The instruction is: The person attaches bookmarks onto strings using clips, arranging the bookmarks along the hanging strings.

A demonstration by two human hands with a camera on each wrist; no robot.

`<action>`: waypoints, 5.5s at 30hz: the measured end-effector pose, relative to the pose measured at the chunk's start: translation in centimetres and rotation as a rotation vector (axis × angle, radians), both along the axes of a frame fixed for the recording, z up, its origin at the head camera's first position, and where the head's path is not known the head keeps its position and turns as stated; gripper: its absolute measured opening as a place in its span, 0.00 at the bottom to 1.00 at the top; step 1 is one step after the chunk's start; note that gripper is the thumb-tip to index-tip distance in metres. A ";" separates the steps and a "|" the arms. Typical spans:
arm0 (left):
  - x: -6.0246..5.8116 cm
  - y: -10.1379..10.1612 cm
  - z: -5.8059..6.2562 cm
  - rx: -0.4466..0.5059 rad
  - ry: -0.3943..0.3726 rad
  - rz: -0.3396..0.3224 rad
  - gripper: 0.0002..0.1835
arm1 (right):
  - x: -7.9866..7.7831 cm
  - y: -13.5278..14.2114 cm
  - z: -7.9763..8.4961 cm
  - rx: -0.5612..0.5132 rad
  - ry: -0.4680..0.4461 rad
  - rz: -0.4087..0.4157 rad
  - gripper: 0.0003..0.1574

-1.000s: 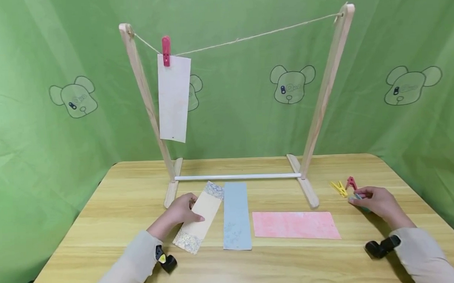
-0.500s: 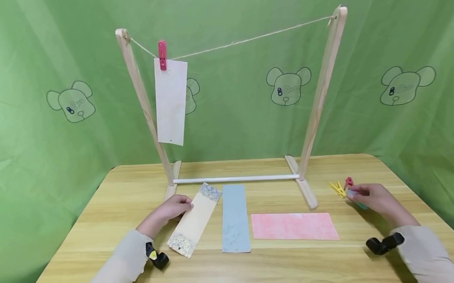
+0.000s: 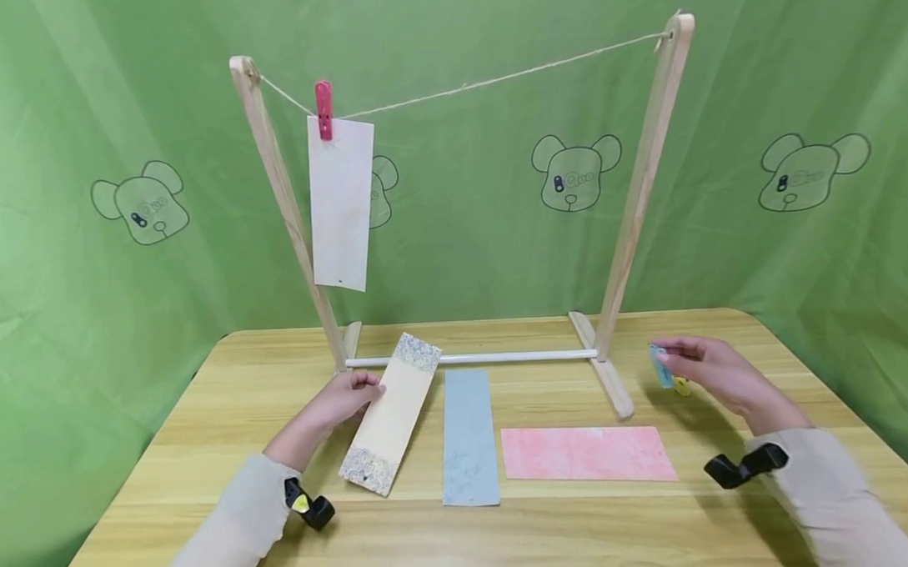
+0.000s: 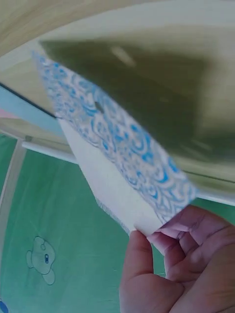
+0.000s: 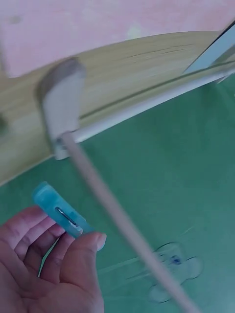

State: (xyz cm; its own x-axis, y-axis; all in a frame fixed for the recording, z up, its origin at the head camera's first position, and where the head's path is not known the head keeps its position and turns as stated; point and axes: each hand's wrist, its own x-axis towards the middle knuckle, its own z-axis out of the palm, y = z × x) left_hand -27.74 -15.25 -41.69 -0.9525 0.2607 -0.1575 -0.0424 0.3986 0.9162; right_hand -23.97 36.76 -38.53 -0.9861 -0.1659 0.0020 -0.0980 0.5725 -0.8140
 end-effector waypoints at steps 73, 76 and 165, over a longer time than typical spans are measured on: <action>-2.4 6.5 15.3 0.388 0.462 0.274 0.11 | -7.5 -27.9 29.3 -0.545 0.308 0.050 0.14; -2.5 6.6 15.7 0.389 0.464 0.272 0.11 | -7.8 -28.2 30.0 -0.556 0.321 0.034 0.14; -4.6 7.4 17.9 0.505 0.454 0.402 0.05 | -10.7 -31.1 29.7 -0.275 0.178 -0.036 0.18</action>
State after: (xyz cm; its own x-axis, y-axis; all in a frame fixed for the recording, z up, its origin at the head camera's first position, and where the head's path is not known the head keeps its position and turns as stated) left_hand -32.36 -7.87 -23.79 -0.9317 -0.1805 0.3151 0.3266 -0.0370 0.9444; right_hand -34.65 5.66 -8.80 -0.9716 -0.0998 0.2146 -0.2360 0.3392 -0.9106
